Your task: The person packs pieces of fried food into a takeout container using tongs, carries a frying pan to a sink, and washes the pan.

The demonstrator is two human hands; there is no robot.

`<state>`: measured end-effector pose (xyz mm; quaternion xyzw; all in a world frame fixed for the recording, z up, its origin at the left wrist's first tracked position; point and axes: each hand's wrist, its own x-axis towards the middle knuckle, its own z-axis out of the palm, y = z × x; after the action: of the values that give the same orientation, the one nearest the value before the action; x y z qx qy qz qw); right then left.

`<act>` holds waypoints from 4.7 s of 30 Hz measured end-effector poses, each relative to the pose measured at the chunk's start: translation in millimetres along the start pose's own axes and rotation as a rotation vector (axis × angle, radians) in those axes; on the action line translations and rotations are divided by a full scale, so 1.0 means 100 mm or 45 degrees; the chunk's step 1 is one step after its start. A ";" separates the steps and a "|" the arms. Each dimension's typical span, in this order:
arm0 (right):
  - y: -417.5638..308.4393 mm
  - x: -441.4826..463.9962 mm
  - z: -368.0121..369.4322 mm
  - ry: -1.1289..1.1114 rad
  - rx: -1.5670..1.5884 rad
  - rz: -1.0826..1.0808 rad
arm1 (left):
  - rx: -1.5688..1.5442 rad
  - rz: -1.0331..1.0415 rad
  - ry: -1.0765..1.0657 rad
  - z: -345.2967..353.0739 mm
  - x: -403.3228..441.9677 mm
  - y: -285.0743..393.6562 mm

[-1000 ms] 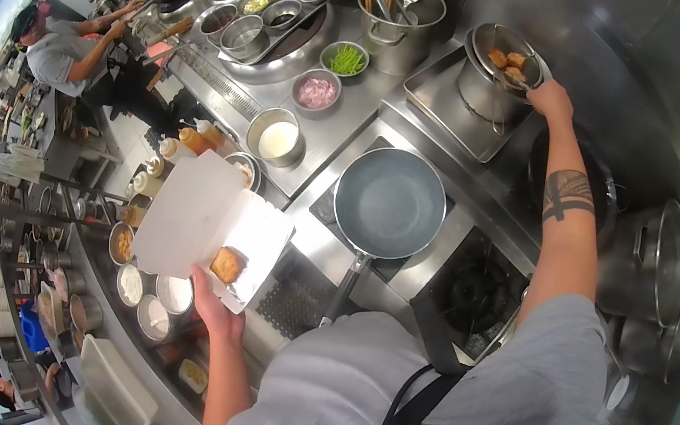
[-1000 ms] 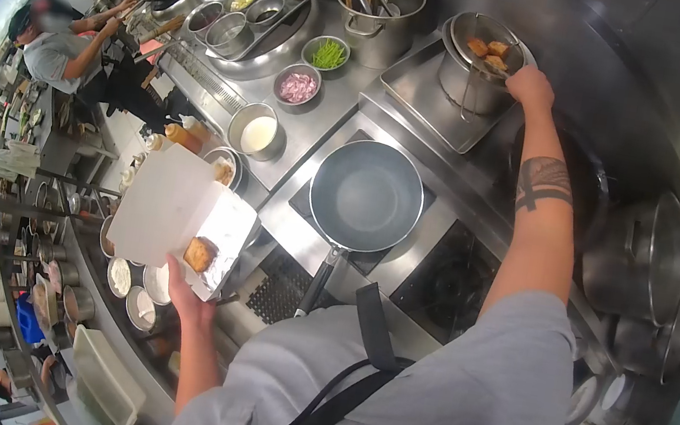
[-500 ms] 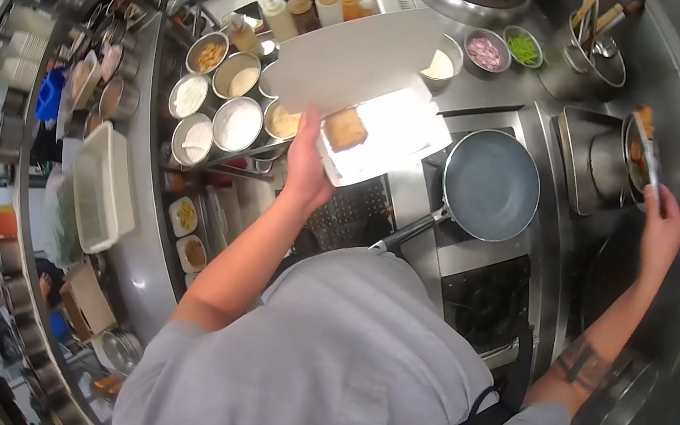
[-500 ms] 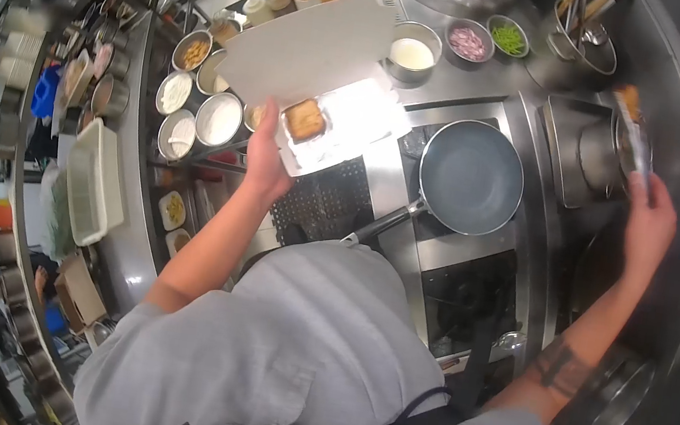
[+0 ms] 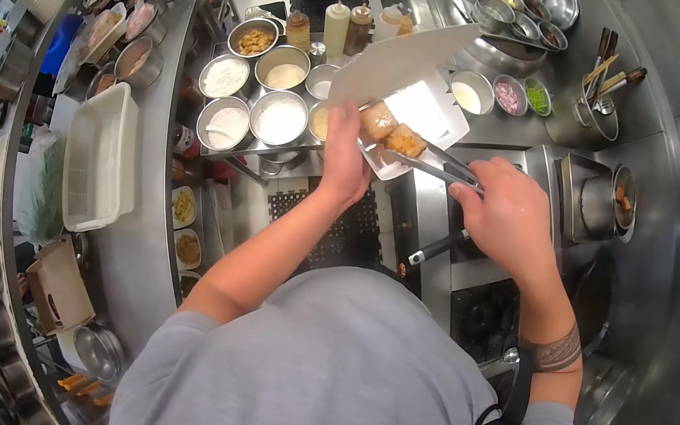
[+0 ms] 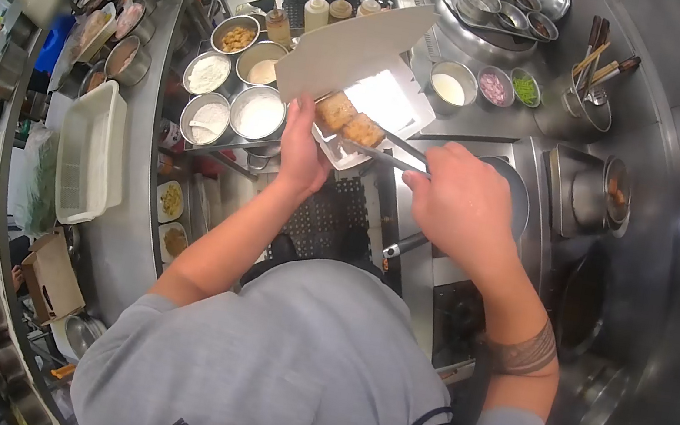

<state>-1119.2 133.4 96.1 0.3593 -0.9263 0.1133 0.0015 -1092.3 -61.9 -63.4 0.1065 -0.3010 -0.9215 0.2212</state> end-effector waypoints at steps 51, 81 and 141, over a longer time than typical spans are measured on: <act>6.22 -1.45 -0.60 0.124 -0.211 1.465 | 0.268 -0.396 -0.019 0.77 0.20 -1.03; 1.61 -0.02 -0.53 0.107 -0.089 -0.442 | 0.152 -0.623 0.014 0.19 0.11 -0.28; 4.99 -1.40 -1.20 0.599 -0.069 0.724 | 0.049 -0.481 0.048 0.63 -0.01 -0.66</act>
<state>-1356.7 609.0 96.7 0.0514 -0.9661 0.1641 0.1923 -1134.7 18.3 -53.6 0.1826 -0.2891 -0.9385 0.0477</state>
